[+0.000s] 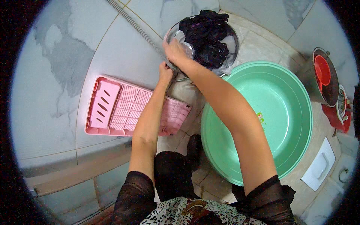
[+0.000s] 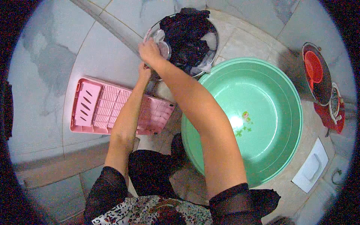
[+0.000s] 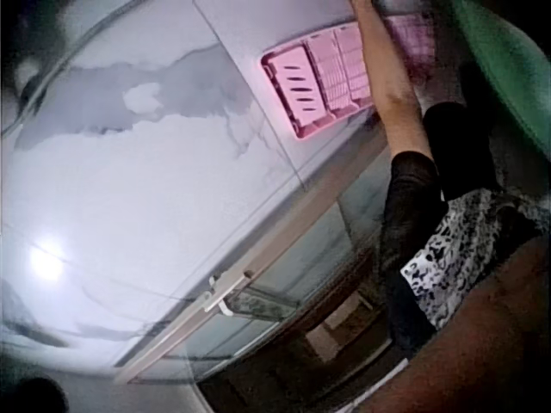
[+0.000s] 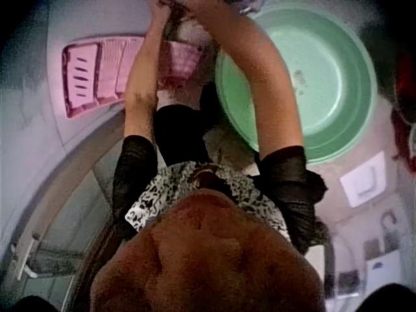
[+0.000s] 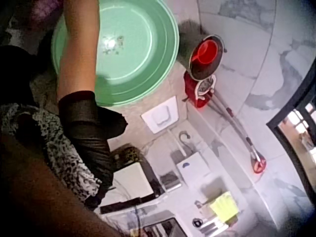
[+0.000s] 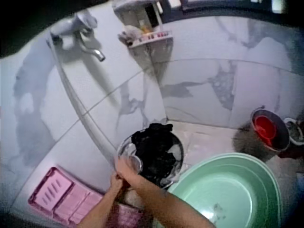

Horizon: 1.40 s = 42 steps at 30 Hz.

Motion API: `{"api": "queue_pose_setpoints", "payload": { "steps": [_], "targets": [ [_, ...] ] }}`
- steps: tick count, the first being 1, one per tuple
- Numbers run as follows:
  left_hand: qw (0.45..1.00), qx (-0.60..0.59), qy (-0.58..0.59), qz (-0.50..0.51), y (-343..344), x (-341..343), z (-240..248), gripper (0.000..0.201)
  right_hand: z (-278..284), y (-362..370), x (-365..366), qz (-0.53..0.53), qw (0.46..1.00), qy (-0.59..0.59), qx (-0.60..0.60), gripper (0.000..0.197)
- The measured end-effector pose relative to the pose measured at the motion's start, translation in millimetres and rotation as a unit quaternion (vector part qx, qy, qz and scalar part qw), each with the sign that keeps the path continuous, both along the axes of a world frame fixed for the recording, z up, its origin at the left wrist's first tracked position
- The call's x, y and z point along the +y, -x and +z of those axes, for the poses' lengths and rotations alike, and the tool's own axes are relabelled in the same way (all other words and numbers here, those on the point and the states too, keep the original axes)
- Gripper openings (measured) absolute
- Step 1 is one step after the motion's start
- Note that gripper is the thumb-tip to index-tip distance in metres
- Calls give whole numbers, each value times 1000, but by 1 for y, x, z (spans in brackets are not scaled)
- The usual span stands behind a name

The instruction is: The person scrubs a pink plastic rack in a green basin filled with soapy water using a scouring pad. They rinse a yellow soap dish at a sink, scrub the interior of the basin, and wash a dark garment in the water by hand.

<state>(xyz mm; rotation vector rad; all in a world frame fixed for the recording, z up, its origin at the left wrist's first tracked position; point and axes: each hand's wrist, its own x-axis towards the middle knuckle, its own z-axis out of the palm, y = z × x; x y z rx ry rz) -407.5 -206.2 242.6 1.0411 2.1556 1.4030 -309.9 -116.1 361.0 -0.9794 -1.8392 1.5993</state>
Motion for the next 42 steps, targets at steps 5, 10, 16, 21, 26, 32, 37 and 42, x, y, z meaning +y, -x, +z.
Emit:
{"api": "queue_pose_setpoints", "payload": {
  "steps": [5, 10, 16, 21, 26, 32, 37, 42],
  "targets": [
    [999, 19, 22, -13, -42, 7, 41, 15, -30, 23, 28, 52, 995, 85, 12, 48],
    [977, 201, 56, -32, -9, -4, 14, 17, -11, 33, 26, 74, 964, 251, 54, 43],
    [993, 92, -58, 54, -49, 5, 3, 16, -11, 2, 72, 83, 986, 65, 127, 14],
    [986, 16, -25, 167, -51, -31, 14, 17, 29, -16, 42, 14, 946, 297, 132, 11],
    [987, 21, 18, 157, -83, -41, 13, 20, 13, -14, 56, -17, 980, 165, 111, 14],
    [970, -157, -52, 179, -122, -88, 8, 35, 14, -19, 52, 13, 974, 203, 99, 5],
    [987, -64, -144, -20, -156, -109, 29, 27, 4, -35, 53, 121, 973, 177, 82, 13],
    [930, 221, -7, -295, -155, -110, 21, 29, -21, -81, 49, 3, 989, -27, 145, 21]
  ]
}}
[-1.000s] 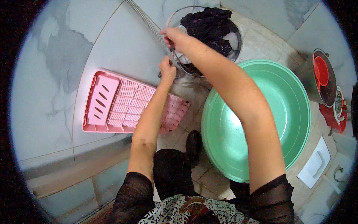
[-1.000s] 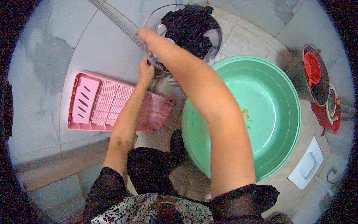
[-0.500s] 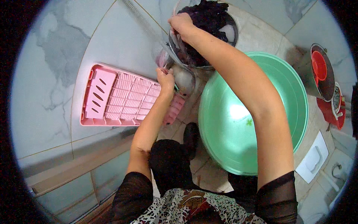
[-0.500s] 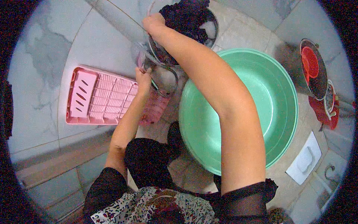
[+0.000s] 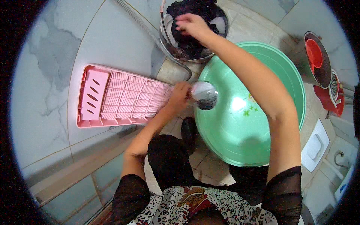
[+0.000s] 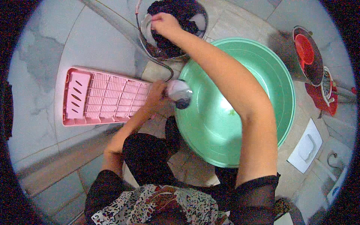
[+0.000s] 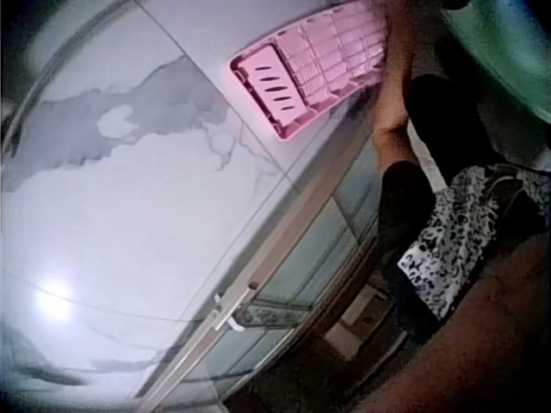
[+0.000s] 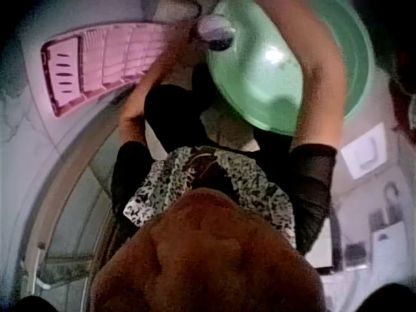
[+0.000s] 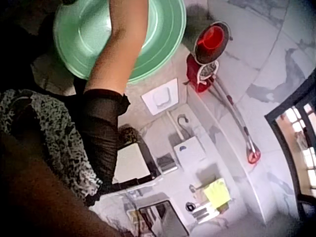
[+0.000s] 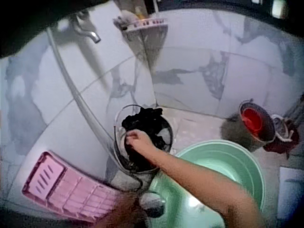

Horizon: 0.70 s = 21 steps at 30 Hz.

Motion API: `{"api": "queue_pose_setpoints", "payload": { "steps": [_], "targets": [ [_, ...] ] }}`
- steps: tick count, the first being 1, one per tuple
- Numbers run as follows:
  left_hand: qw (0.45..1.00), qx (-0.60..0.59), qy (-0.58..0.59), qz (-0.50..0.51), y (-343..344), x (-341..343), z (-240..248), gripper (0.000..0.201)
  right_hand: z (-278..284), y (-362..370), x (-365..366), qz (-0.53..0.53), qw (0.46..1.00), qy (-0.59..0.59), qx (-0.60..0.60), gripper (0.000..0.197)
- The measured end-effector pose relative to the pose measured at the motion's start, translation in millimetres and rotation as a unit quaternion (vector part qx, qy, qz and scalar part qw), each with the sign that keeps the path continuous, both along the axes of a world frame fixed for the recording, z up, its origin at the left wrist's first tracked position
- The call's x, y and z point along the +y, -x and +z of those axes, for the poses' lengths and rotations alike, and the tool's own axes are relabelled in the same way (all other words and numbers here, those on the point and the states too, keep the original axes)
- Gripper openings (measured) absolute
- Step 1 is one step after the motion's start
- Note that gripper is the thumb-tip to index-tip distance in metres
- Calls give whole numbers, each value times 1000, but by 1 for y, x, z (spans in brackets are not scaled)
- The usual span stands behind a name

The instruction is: The person scrubs a pink plastic rack in a green basin filled with soapy water using a scouring pad. They rinse a yellow soap dish at a sink, scrub the interior of the basin, and wash a dark garment in the water by hand.

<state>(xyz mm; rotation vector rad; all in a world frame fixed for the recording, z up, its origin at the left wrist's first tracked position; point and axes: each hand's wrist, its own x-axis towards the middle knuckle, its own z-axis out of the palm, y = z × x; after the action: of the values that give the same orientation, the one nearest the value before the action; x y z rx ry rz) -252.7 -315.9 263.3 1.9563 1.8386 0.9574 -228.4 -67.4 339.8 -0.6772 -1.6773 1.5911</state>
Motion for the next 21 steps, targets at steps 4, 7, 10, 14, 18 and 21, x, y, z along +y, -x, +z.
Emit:
{"api": "queue_pose_setpoints", "payload": {
  "steps": [4, 7, 10, 14, 18, 21],
  "targets": [
    [984, 91, 9, -151, -23, 34, -36, 27, -21, -95, -4, 12, 992, 86, -89, 21],
    [955, 188, 67, -221, -49, 56, -44, 28, -50, -169, -20, -51, 983, 101, -145, 18],
    [911, 296, 126, -257, -67, 74, -41, 27, -49, -235, -47, -108, 965, 178, -163, 17],
    [894, 361, 108, -241, -57, 73, -54, 18, -30, -289, -81, -112, 949, 216, -200, 17],
    [898, 355, 107, -237, -57, 57, -69, 15, 1, -317, -120, -104, 936, 294, -164, 15],
    [875, 398, 49, -270, -71, 44, -54, 17, 34, -333, -147, -90, 921, 348, -147, 11]
  ]
}}
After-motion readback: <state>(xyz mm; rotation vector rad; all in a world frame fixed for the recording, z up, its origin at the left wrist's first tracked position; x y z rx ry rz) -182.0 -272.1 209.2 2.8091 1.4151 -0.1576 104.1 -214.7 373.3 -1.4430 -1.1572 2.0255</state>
